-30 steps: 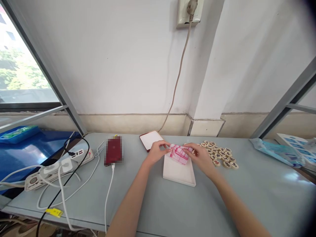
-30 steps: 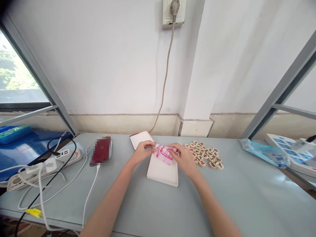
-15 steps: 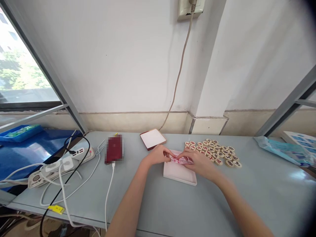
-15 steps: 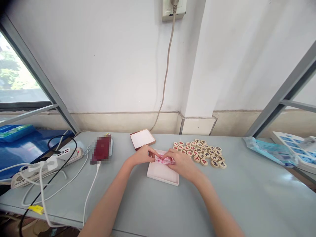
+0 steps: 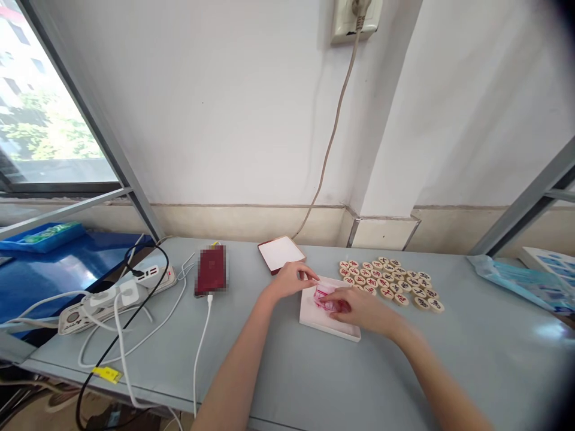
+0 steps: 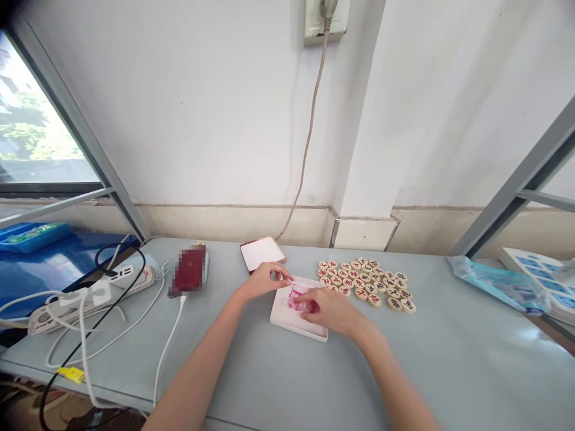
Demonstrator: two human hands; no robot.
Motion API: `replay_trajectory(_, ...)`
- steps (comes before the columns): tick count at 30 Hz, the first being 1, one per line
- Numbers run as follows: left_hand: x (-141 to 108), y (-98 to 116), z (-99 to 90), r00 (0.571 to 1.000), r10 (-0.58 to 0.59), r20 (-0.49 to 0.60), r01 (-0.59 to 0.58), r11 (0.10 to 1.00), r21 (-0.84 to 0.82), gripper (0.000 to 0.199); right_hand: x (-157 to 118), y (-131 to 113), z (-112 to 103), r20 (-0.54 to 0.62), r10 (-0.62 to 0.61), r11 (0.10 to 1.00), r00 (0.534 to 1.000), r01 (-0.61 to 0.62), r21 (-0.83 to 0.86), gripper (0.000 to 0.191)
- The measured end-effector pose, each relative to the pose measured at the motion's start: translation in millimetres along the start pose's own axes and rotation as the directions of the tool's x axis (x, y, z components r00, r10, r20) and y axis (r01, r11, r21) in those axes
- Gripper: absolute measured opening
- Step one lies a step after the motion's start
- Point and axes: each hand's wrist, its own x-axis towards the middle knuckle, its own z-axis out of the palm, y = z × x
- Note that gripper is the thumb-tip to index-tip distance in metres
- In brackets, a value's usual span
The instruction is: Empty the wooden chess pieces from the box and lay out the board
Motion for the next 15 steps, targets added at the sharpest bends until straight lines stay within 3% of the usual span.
replay_trajectory(6,7.4,-7.6,18.1,0.985,0.059,-0.160,-0.033,0.986,0.160,0.033,0.2,-3.9,1.9,0.017,-0.018,0.998,1.000,0.019,-0.062,0.036)
replay_trajectory(9,10.4,-10.9,19.1,0.981,0.057,-0.184,-0.035,0.992,0.119,0.035,3.3,-7.6,3.8,-0.073,-0.006,0.995,0.997,-0.001,-0.097,0.027)
replay_trajectory(12,13.4,-14.8,14.6,0.961,0.037,-0.273,-0.035,0.999,0.013,0.026,6.7,-7.9,2.3,-0.201,0.072,0.988,0.977,-0.098,-0.121,0.035)
replay_trajectory(15,14.3,-16.2,10.8,0.954,0.025,-0.300,-0.038,0.999,-0.037,0.031,8.1,-3.8,-2.4,-0.273,0.129,0.985,0.953,-0.156,-0.079,0.037)
